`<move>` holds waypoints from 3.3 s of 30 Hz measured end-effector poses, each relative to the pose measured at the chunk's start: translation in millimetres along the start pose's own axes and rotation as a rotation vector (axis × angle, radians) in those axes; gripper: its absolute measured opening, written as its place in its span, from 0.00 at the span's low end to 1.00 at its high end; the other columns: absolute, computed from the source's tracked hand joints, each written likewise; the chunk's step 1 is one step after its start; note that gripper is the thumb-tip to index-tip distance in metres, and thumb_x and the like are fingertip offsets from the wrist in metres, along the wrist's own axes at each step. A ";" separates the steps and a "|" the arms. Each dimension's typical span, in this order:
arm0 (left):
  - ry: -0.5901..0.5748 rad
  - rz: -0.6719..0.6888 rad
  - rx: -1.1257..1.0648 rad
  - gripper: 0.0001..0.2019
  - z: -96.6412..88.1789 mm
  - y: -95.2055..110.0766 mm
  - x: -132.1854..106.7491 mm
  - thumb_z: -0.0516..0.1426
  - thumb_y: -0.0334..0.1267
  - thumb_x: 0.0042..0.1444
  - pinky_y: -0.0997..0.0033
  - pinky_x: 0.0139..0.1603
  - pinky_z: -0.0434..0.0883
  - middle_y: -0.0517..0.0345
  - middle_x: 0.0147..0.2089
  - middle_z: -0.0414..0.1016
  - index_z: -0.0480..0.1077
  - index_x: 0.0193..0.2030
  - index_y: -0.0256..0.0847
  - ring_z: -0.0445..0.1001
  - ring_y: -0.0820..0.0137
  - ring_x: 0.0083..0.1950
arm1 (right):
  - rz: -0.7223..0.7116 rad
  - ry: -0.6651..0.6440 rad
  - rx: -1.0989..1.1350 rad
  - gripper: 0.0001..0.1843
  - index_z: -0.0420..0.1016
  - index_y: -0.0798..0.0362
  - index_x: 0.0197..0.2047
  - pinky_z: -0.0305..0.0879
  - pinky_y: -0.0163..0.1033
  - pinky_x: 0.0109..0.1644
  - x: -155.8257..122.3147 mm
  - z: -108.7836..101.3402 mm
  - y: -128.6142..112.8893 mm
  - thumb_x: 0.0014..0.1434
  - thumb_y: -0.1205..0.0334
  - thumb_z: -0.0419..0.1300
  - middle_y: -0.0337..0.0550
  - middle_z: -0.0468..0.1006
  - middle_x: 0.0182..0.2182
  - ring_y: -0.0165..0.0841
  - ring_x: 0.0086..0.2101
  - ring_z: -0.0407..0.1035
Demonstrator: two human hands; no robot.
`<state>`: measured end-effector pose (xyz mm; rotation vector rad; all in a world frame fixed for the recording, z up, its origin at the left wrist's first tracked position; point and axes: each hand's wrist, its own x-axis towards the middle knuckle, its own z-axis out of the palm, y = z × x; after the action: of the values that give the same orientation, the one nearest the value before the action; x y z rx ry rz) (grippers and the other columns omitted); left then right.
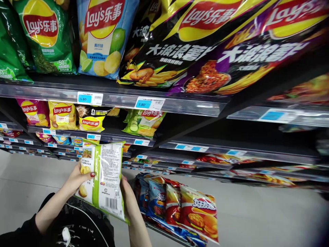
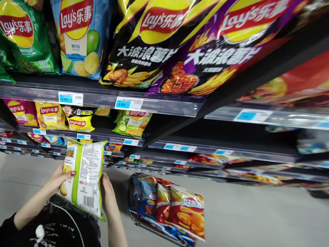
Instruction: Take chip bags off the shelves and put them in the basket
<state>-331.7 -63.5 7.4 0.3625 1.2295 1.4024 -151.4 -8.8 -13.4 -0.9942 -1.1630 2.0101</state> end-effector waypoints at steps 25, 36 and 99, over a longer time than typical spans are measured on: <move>-0.059 -0.212 0.084 0.31 12.0 20.1 -6.4 0.61 0.38 0.46 0.63 0.39 0.72 0.50 0.47 0.77 0.59 0.59 0.41 0.77 0.57 0.42 | 0.302 0.076 0.167 0.29 0.69 0.54 0.48 0.70 0.48 0.43 -1.9 9.3 -23.4 0.44 0.51 0.66 0.47 0.81 0.38 0.47 0.40 0.74; -0.074 -0.184 0.076 0.34 8.1 18.7 -8.4 0.61 0.37 0.47 0.62 0.41 0.72 0.50 0.50 0.75 0.55 0.61 0.44 0.77 0.58 0.43 | 0.300 0.067 0.161 0.29 0.68 0.54 0.49 0.68 0.49 0.46 -0.1 8.0 -21.0 0.44 0.51 0.66 0.47 0.80 0.38 0.47 0.40 0.74; -0.118 -0.068 -0.207 0.37 -33.2 -26.0 -9.0 0.69 0.35 0.18 0.49 0.52 0.66 0.53 0.37 0.81 0.72 0.45 0.41 0.72 0.44 0.49 | -0.553 0.817 -1.033 0.61 0.36 0.67 0.64 0.44 0.62 0.58 178.9 -89.6 -92.4 0.40 0.38 0.61 0.74 0.36 0.62 0.60 0.61 0.34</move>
<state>-341.9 -92.3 -23.2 0.2539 0.9826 1.4144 -160.3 211.4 -15.0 -1.5119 -1.6944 0.3726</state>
